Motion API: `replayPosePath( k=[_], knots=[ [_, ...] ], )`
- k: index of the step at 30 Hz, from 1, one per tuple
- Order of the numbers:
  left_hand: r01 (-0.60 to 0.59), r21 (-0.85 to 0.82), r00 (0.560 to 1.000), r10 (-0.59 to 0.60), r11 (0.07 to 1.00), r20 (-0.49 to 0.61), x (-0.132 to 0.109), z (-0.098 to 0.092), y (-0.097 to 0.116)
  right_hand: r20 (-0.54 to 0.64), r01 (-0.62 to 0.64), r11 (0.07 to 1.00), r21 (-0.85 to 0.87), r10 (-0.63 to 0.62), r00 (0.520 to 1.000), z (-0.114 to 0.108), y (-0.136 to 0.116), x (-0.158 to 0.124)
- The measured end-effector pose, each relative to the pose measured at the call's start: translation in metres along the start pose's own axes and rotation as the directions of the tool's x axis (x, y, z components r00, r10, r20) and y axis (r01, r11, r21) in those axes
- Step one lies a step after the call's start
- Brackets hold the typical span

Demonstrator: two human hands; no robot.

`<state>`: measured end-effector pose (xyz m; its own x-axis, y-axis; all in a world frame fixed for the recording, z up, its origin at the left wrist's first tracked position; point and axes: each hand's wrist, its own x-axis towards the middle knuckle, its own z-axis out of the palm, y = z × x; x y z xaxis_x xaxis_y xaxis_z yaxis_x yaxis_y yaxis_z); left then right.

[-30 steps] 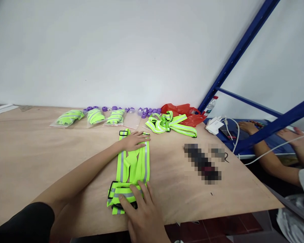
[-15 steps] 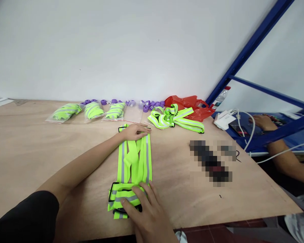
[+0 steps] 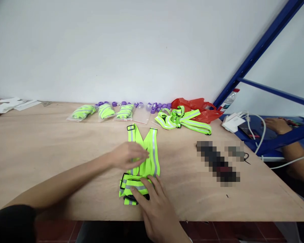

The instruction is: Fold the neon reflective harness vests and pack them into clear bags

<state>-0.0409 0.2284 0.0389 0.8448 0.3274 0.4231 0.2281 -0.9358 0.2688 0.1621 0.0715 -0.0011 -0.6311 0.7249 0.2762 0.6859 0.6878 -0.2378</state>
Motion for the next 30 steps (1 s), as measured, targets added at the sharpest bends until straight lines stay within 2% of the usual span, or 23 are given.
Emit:
replayPosePath(
  k=[3,5,8,11,14,19,23,26,30],
  knots=[
    [-0.029,0.105,0.998,0.022,0.994,0.062,-0.038,0.000,0.049,0.007,0.002,0.999,-0.049,-0.002,1.000,0.000,-0.002,0.001],
    [0.050,0.156,0.998,-0.053,0.987,0.018,-0.058,0.002,0.072,0.013,0.006,0.997,-0.078,-0.005,1.000,0.002,-0.003,0.001],
    [0.182,0.186,0.982,-0.187,0.965,0.009,-0.076,0.006,0.095,-0.013,0.018,0.994,-0.109,-0.019,1.000,0.006,-0.004,-0.001],
    [0.310,0.272,0.946,-0.324,0.911,0.007,-0.086,0.015,0.116,-0.075,0.034,0.994,-0.102,-0.041,0.996,0.010,-0.001,-0.007],
    [0.379,0.379,0.918,-0.395,0.844,-0.038,-0.094,0.027,0.132,-0.125,0.066,0.995,-0.072,-0.075,0.989,0.011,0.001,-0.015],
    [0.386,0.437,0.917,-0.390,0.813,-0.084,-0.110,0.044,0.143,-0.212,0.149,0.980,-0.132,-0.175,0.961,0.013,0.002,-0.030],
    [0.300,0.425,0.954,-0.278,0.854,-0.115,-0.119,0.043,0.144,-0.237,0.198,0.971,-0.134,-0.225,0.945,0.007,0.001,-0.038],
    [0.236,0.315,0.971,-0.207,0.919,-0.121,-0.114,0.033,0.142,-0.231,0.222,0.972,-0.083,-0.235,0.944,-0.003,-0.002,-0.037],
    [0.295,0.042,0.948,-0.286,0.955,-0.142,-0.095,0.019,0.133,-0.226,0.129,0.989,0.070,-0.111,0.968,-0.018,-0.006,-0.022]
  ],
)
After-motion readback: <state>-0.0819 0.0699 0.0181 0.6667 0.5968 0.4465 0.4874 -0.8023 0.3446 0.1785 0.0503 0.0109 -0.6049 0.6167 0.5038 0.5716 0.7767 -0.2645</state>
